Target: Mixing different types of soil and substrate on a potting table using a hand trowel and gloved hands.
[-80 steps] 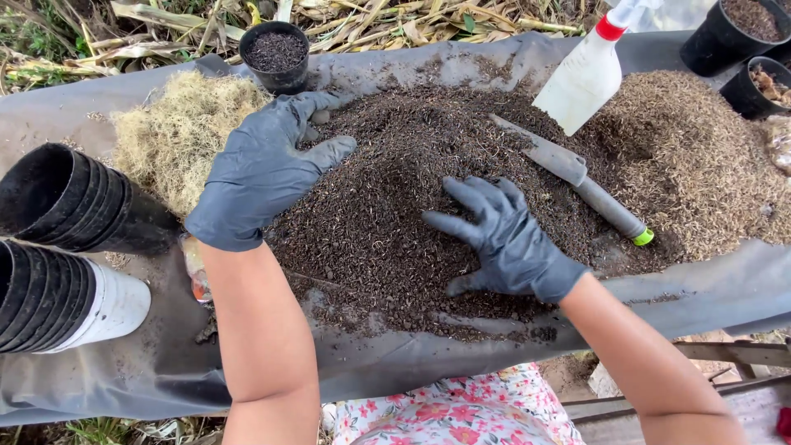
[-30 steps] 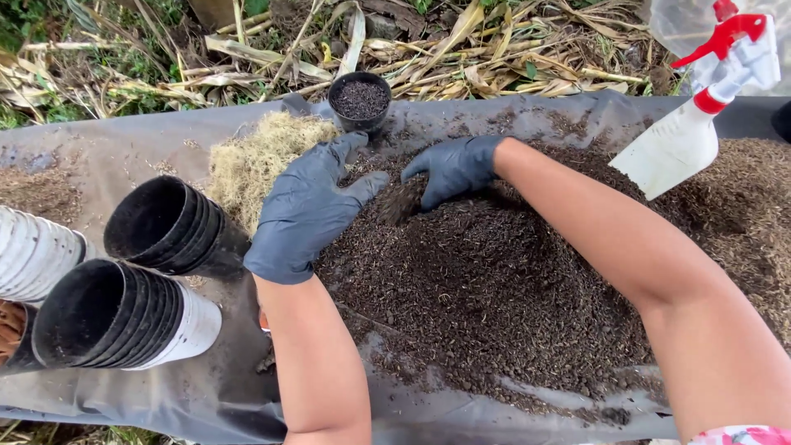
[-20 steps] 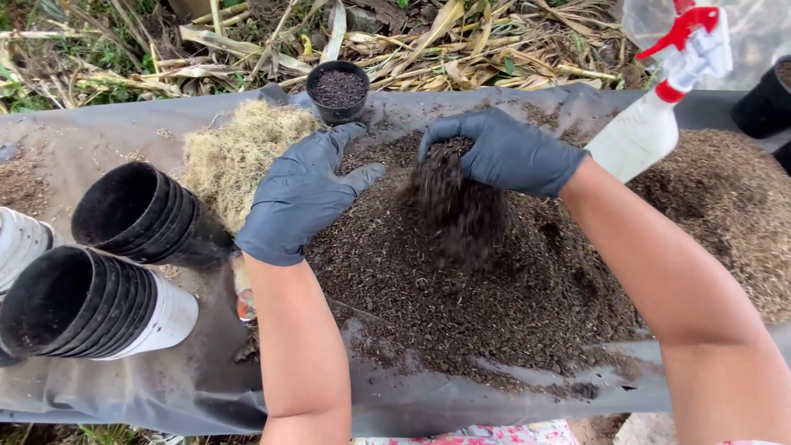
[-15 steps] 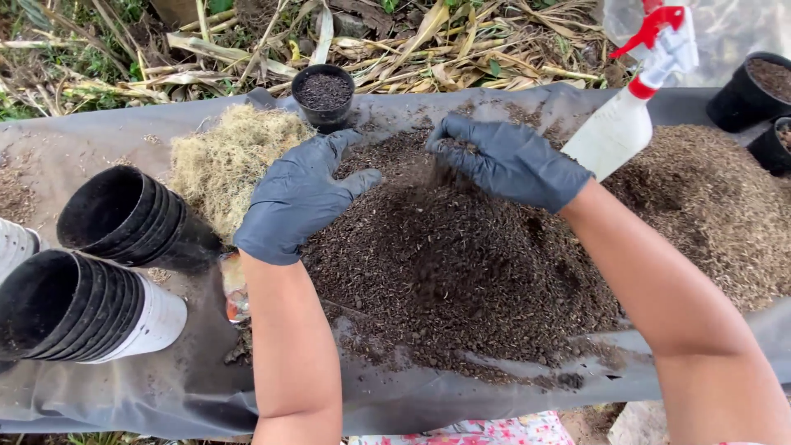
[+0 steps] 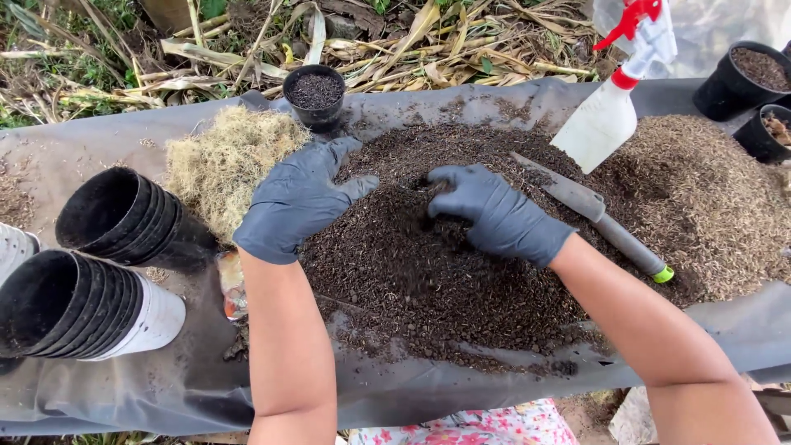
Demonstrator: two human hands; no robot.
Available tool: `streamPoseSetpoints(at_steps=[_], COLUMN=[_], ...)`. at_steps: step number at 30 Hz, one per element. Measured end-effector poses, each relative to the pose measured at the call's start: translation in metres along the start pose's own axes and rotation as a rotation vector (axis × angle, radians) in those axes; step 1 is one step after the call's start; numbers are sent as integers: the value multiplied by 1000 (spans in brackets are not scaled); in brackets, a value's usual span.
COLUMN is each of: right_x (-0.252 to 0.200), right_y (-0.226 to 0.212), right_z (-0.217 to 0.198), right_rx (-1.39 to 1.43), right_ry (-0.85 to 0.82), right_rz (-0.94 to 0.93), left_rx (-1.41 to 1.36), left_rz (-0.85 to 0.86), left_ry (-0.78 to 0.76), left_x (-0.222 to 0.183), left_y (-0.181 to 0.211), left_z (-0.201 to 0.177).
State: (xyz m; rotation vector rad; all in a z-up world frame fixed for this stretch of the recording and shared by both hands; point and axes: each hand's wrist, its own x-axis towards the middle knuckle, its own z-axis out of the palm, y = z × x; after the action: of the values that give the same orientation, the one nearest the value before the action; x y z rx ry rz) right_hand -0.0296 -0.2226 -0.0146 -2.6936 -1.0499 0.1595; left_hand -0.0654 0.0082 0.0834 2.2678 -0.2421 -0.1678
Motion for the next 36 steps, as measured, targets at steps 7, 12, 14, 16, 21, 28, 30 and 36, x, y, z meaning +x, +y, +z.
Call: streamPoseSetpoints(at_steps=[7, 12, 14, 16, 21, 28, 30, 36], right_x=[1, 11, 17, 17, -9, -47, -45, -26], right_y=[3, 21, 47, 55, 21, -1, 6, 20], right_z=[-23, -32, -7, -1, -47, -74, -54, -3], right_rx=[486, 788, 671, 582, 395, 275, 275, 431], right_ry=[116, 182, 245, 294, 167, -62, -100, 14], right_rz=[347, 555, 524, 501, 273, 476, 499, 575], left_rx=[87, 321, 348, 305, 181, -11, 13, 20], left_rz=[-91, -89, -97, -72, -106, -144, -84, -108], left_ry=[-117, -263, -187, -187, -192, -116, -97, -143], left_x=[74, 104, 118, 115, 75, 53, 40, 20], left_y=[-87, -98, -116, -115, -79, -55, -43, -21], left_z=[69, 108, 124, 120, 90, 42, 33, 20])
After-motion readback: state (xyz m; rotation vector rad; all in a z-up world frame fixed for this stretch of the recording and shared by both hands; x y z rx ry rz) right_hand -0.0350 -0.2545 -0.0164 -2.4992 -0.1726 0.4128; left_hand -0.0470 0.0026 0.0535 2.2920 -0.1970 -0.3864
